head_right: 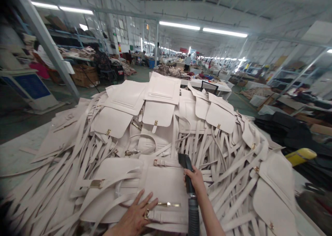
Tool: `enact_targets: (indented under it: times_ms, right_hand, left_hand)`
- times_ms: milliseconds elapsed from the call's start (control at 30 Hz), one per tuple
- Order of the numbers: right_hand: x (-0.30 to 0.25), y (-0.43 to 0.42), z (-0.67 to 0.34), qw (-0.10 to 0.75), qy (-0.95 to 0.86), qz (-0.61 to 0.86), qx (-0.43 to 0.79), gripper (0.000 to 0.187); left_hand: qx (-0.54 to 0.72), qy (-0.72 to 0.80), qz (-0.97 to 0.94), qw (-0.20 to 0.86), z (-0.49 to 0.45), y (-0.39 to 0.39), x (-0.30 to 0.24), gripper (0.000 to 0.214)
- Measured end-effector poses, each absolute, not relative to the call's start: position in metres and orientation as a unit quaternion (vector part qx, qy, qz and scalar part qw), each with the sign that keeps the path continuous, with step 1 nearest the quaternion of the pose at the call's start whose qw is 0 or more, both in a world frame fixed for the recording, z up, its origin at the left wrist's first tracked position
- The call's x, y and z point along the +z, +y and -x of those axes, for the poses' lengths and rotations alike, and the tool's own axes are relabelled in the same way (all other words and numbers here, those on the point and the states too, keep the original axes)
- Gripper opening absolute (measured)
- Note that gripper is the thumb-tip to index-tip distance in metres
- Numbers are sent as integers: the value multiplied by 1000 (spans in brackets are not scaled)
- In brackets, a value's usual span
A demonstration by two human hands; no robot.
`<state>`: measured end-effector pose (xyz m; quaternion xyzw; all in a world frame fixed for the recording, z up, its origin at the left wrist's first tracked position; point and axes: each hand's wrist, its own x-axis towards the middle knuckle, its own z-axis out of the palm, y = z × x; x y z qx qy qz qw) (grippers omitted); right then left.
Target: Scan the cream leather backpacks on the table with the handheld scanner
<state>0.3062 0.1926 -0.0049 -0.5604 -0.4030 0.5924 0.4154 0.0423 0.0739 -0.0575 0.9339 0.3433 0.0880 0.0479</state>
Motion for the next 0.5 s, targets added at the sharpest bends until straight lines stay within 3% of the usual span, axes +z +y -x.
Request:
enact_targets:
  times_ms: [133,300,500]
  right_hand:
    - [22,184,-302,395,-429,547,600,35]
    - [37,145,-251,273,-526,461,660,50]
    - [33,165,-173,232,-573,438,653,48]
  left_hand:
    - [93,333,-938,35,-44,64,-61,31]
    - [129,335,-933,5,-45,61,-58,41]
    - [138,339,-931,11,-45,61,-58,47]
